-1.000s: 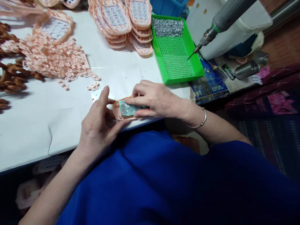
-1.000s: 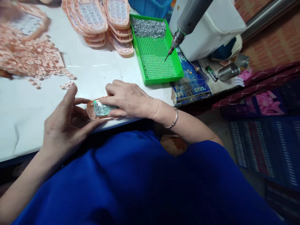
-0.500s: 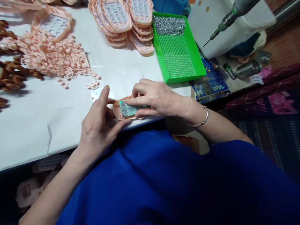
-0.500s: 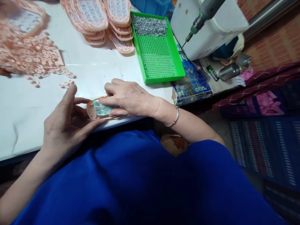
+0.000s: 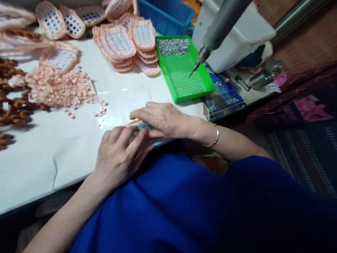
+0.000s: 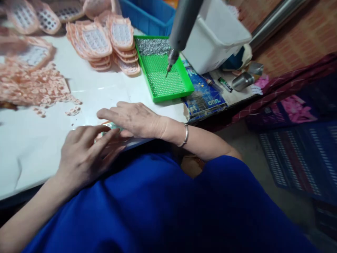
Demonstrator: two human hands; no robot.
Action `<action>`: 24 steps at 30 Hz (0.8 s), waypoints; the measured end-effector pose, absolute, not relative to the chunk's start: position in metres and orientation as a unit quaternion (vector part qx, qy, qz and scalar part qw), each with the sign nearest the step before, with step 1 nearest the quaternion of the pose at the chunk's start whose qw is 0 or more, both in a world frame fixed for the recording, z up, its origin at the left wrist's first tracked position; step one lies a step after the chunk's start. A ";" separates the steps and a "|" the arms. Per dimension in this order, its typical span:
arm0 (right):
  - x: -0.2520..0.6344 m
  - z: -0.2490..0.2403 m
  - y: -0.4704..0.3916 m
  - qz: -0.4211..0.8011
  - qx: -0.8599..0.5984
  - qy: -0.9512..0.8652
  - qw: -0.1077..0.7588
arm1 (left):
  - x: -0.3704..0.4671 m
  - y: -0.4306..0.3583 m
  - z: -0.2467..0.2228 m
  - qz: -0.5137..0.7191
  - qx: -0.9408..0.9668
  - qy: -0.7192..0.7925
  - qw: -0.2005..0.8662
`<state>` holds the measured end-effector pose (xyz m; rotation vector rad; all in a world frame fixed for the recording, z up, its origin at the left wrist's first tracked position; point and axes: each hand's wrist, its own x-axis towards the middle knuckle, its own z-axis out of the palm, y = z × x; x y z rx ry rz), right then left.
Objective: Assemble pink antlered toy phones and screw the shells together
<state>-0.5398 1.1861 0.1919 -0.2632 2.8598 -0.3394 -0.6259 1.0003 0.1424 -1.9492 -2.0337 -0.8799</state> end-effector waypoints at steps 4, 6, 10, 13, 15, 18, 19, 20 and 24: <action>-0.536 0.196 1.179 -0.078 -0.090 0.984 0.134 | -0.626 1.011 0.141 -0.292 -0.676 -0.665 0.124; -0.530 0.201 1.180 -0.069 -0.115 0.988 0.082 | -0.626 1.013 0.139 -0.297 -0.672 -0.663 0.139; -0.514 0.225 1.203 -0.114 0.002 0.943 -0.312 | -0.628 1.012 0.135 -0.315 -0.664 -0.662 0.149; -0.513 0.245 1.239 -0.201 0.127 0.816 -0.526 | -0.629 1.008 0.131 -0.342 -0.680 -0.642 0.094; -0.519 0.251 1.264 -0.339 0.120 0.811 -0.461 | -0.629 1.005 0.129 -0.350 -0.687 -0.635 0.041; -0.533 0.249 1.294 -0.481 0.089 0.826 -0.281 | -0.626 1.003 0.125 -0.354 -0.667 -0.656 0.007; -0.539 0.247 1.301 -0.490 0.085 0.831 -0.250 | -0.625 1.005 0.124 -0.354 -0.657 -0.665 0.009; -0.544 0.244 1.308 -0.487 0.082 0.838 -0.235 | -0.623 1.008 0.123 -0.358 -0.650 -0.670 0.016; -0.564 0.230 1.324 -0.425 0.164 0.849 -0.269 | -0.618 1.031 0.122 -0.364 -0.665 -0.649 0.069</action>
